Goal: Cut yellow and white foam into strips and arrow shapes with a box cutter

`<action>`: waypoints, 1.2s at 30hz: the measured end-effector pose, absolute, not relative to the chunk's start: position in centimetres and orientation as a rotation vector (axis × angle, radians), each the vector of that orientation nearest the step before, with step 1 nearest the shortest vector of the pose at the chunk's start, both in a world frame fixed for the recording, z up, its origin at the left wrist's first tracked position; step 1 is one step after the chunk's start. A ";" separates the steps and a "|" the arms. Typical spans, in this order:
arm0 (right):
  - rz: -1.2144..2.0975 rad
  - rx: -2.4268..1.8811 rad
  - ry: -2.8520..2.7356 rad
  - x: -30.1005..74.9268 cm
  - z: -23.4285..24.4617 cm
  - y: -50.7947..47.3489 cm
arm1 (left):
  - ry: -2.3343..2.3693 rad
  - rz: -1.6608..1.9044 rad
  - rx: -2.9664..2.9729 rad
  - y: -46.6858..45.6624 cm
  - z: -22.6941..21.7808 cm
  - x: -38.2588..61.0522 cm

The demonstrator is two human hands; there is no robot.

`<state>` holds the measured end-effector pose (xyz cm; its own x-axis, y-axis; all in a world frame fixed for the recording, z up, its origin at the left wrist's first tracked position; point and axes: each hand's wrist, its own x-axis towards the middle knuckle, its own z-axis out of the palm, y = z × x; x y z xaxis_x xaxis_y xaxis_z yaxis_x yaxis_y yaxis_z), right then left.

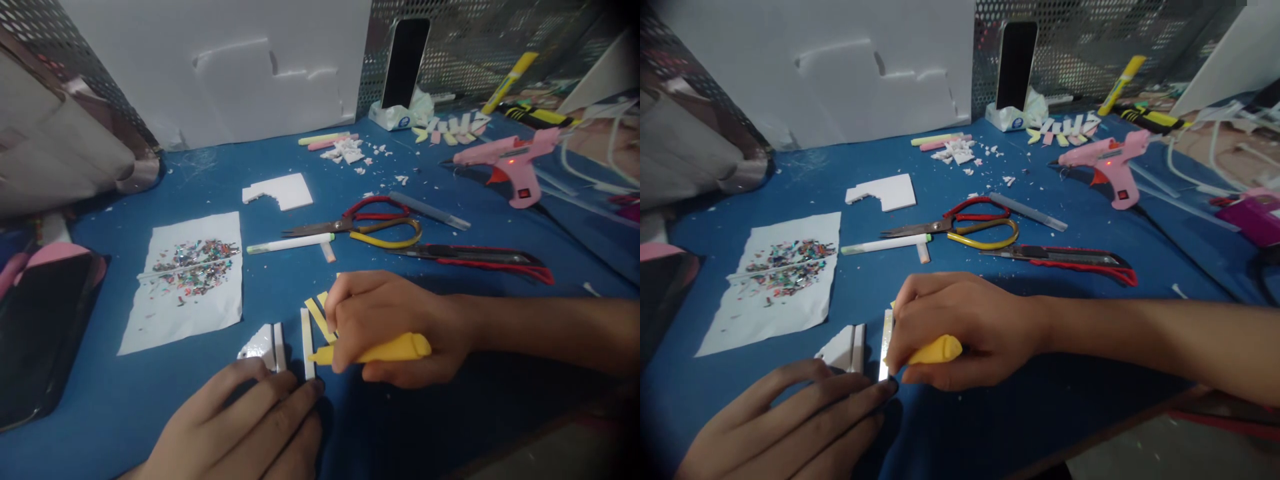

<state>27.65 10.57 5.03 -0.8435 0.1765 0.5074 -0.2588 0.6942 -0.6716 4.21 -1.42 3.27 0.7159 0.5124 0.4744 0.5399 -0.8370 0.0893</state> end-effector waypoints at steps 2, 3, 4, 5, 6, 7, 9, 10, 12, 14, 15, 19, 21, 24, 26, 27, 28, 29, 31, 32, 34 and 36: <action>1.060 0.112 -2.348 27.6 4.9 10.6 | -0.879 -0.748 -2.861 -1.4 3.3 4.1; 1.070 0.133 -2.341 27.5 4.9 10.6 | -0.879 -0.737 -2.860 -1.4 3.4 4.1; 1.071 0.150 -2.328 27.5 4.9 10.6 | -0.879 -0.733 -2.861 -1.4 3.4 4.1; 1.064 0.150 -2.321 27.5 4.9 10.5 | -0.879 -0.733 -2.861 -1.3 3.5 4.1; 1.046 0.132 -2.312 27.5 5.0 10.5 | -0.876 -0.739 -2.860 -1.3 3.5 4.1; 1.025 0.091 -2.303 27.6 5.1 10.5 | -0.882 -0.745 -2.857 -1.2 3.5 4.2; 0.976 -0.042 -2.294 27.7 5.2 10.5 | -0.891 -0.763 -2.851 -1.1 3.6 4.3; 0.961 -0.118 -2.295 27.8 5.3 10.5 | -0.889 -0.768 -2.847 -1.1 3.6 4.3; 0.959 -0.223 -2.308 27.9 5.4 10.5 | -0.874 -0.763 -2.841 -1.2 3.6 4.4; 0.996 -0.228 -2.333 27.9 5.5 10.5 | -0.879 -0.754 -2.838 -1.2 3.6 4.4; 1.023 -0.189 -2.338 27.9 5.4 10.5 | -0.882 -0.750 -2.837 -1.3 3.5 4.4; 1.056 0.022 -2.350 27.6 5.1 10.5 | -0.895 -0.754 -2.837 -1.3 3.4 4.3; 1.058 0.087 -2.352 27.5 5.0 10.6 | -0.896 -0.759 -2.839 -1.2 3.3 4.3; 1.046 0.128 -2.320 27.4 5.0 10.6 | -0.897 -0.758 -2.847 -1.1 3.4 4.4; 1.005 0.059 -2.306 27.5 5.2 10.5 | -0.902 -0.755 -2.853 -1.2 3.5 4.3; 0.981 -0.006 -2.303 27.6 5.3 10.5 | -0.896 -0.752 -2.857 -1.2 3.5 4.3; 0.963 -0.081 -2.304 27.6 5.4 10.5 | -0.897 -0.747 -2.858 -1.2 3.6 4.3; 0.953 -0.149 -2.310 27.7 5.5 10.5 | -0.890 -0.751 -2.856 -1.1 3.6 4.3; 0.956 -0.213 -2.319 27.8 5.6 10.5 | -0.885 -0.753 -2.856 -1.0 3.6 4.3; 0.967 -0.204 -2.321 27.8 5.6 10.5 | -0.881 -0.758 -2.851 -1.0 3.6 4.3; 1.001 -0.136 -2.325 27.7 5.4 10.5 | -0.873 -0.763 -2.846 -1.0 3.5 4.3; 1.031 -0.035 -2.328 27.6 5.3 10.6 | -0.875 -0.766 -2.851 -1.1 3.5 4.2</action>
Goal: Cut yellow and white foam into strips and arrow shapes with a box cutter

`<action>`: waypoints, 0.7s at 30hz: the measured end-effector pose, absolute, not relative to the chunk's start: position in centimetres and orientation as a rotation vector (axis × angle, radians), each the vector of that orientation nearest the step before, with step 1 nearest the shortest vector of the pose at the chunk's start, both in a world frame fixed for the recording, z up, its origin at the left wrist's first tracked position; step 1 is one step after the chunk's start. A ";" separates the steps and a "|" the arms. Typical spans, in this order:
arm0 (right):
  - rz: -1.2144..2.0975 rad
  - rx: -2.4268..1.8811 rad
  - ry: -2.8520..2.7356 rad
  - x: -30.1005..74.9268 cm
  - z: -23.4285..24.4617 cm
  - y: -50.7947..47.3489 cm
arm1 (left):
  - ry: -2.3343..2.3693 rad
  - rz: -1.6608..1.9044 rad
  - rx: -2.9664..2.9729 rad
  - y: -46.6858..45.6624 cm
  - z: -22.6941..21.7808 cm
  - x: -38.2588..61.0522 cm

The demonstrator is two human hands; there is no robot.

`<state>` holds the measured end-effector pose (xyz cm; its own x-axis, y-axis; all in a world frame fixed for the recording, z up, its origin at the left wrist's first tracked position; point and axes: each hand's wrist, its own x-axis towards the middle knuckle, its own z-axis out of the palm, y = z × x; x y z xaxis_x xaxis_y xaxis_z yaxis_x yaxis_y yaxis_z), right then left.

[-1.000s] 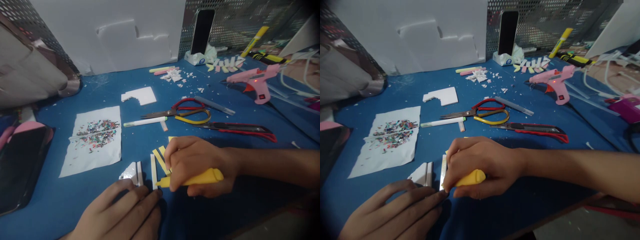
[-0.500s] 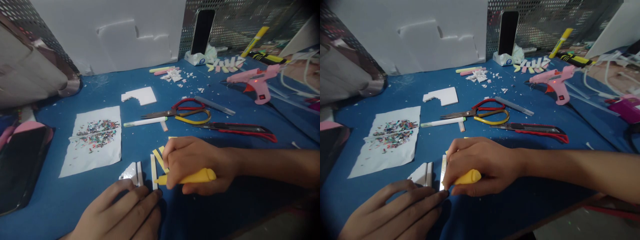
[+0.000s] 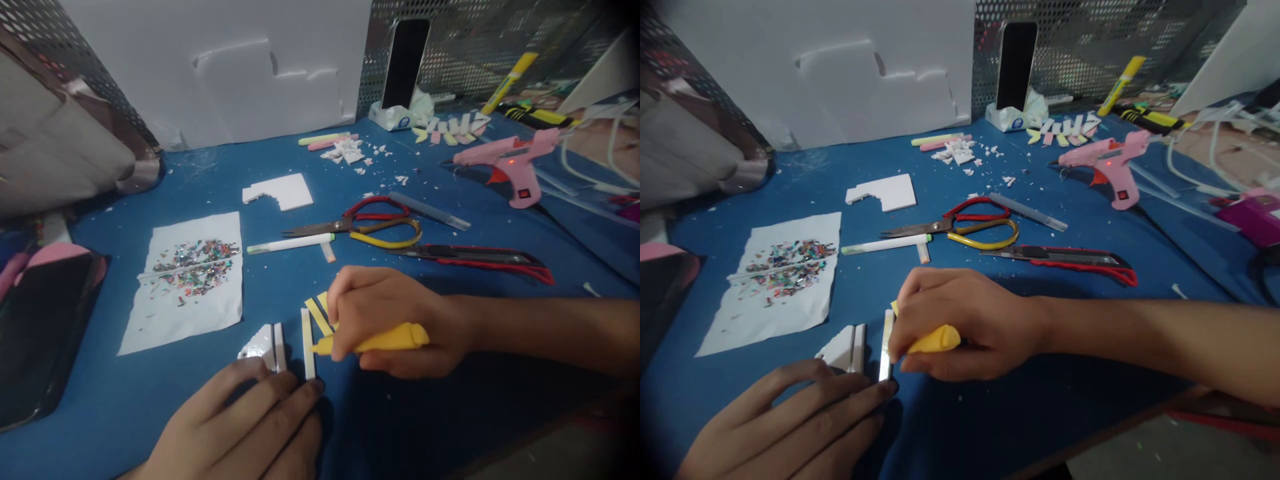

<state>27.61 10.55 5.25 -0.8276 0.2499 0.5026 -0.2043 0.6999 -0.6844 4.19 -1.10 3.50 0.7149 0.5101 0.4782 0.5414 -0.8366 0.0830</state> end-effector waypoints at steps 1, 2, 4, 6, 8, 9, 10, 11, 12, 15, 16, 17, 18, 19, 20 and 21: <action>1.043 0.010 -2.335 27.6 5.1 10.6 | -0.876 -0.760 -2.856 -1.2 3.5 4.1; 1.051 0.055 -2.337 27.5 5.1 10.6 | -0.884 -0.749 -2.865 -1.3 3.5 4.1; 1.055 0.119 -2.335 27.5 4.9 10.6 | -0.895 -0.732 -2.869 -1.4 3.5 4.1; 1.037 0.127 -2.330 27.5 4.9 10.6 | -0.893 -0.728 -2.865 -1.4 3.5 4.1; 1.009 0.081 -2.324 27.6 5.1 10.5 | -0.897 -0.745 -2.870 -1.4 3.4 4.1; 0.996 0.034 -2.321 27.6 5.2 10.5 | -0.904 -0.745 -2.876 -1.4 3.4 4.2; 0.988 -0.016 -2.317 27.6 5.3 10.5 | -0.906 -0.747 -2.880 -1.3 3.4 4.2; 0.985 -0.063 -2.312 27.7 5.4 10.4 | -0.901 -0.748 -2.881 -1.2 3.4 4.2; 0.984 -0.101 -2.308 27.7 5.4 10.4 | -0.899 -0.745 -2.882 -1.1 3.4 4.3; 0.999 -0.118 -2.313 27.7 5.4 10.5 | -0.888 -0.746 -2.877 -1.1 3.4 4.3; 1.005 -0.086 -2.320 27.7 5.4 10.5 | -0.887 -0.746 -2.875 -1.1 3.4 4.2; 1.010 -0.050 -2.329 27.7 5.3 10.5 | -0.894 -0.740 -2.874 -1.2 3.4 4.1; 1.016 -0.013 -2.335 27.7 5.2 10.5 | -0.898 -0.732 -2.873 -1.3 3.4 4.0; 1.023 0.019 -2.341 27.7 5.2 10.5 | -0.894 -0.722 -2.876 -1.4 3.4 4.0; 1.031 0.045 -2.345 27.7 5.1 10.5 | -0.887 -0.716 -2.879 -1.5 3.4 3.9; 1.039 0.067 -2.343 27.6 5.1 10.4 | -0.885 -0.716 -2.881 -1.6 3.4 3.9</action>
<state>27.64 10.45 5.06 -0.8365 0.1775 0.5184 -0.2652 0.6967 -0.6665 3.87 -1.58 3.38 0.7301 0.5211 0.4420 0.5413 -0.8358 0.0913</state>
